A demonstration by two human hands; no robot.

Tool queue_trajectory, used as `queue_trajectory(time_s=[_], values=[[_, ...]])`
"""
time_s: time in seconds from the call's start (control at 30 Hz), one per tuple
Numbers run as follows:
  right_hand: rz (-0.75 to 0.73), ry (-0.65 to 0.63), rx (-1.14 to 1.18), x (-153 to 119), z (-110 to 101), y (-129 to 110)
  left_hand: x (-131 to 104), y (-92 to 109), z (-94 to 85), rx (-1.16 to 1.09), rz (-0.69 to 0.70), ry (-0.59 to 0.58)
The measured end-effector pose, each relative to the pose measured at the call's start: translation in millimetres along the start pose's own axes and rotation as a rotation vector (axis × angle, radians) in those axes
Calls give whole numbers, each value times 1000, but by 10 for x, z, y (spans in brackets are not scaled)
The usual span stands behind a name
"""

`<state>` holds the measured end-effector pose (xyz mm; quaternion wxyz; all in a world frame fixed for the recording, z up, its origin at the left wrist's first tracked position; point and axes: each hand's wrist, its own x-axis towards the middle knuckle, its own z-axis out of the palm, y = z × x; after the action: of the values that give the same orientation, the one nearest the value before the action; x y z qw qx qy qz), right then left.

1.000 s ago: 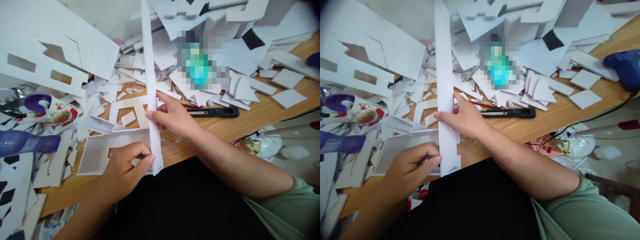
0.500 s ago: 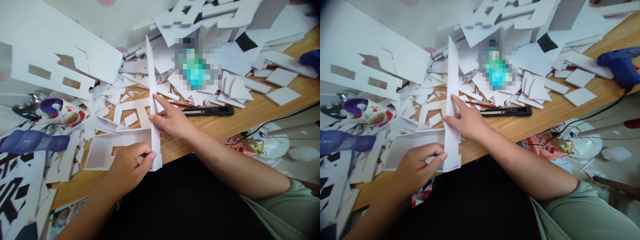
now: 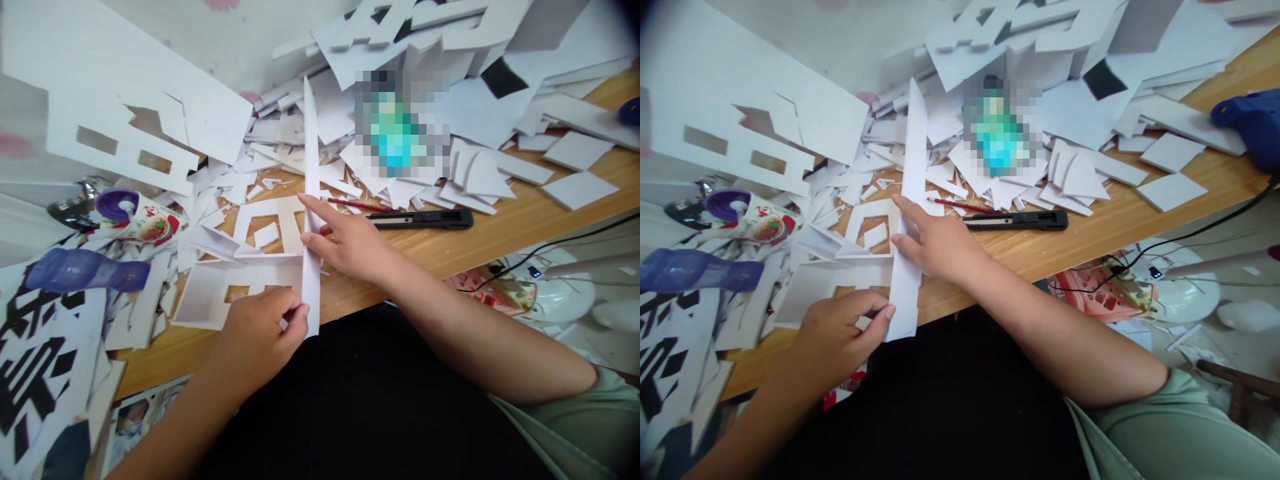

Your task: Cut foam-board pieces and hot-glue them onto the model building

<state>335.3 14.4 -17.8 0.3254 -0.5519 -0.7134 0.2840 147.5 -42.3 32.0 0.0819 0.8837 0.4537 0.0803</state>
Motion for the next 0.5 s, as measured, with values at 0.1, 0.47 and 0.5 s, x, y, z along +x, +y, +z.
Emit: queue_trajectory(time_s=[0.1, 0.47, 0.5], values=[[-38, -9, -12, 2, -5, -24, -59, -30, 7, 35, 14, 30], [-157, -141, 19, 41, 173, -155, -427, -267, -120, 137, -56, 77], [-175, -151, 2, 42, 192, -166, -470, -297, -128, 131, -71, 70]])
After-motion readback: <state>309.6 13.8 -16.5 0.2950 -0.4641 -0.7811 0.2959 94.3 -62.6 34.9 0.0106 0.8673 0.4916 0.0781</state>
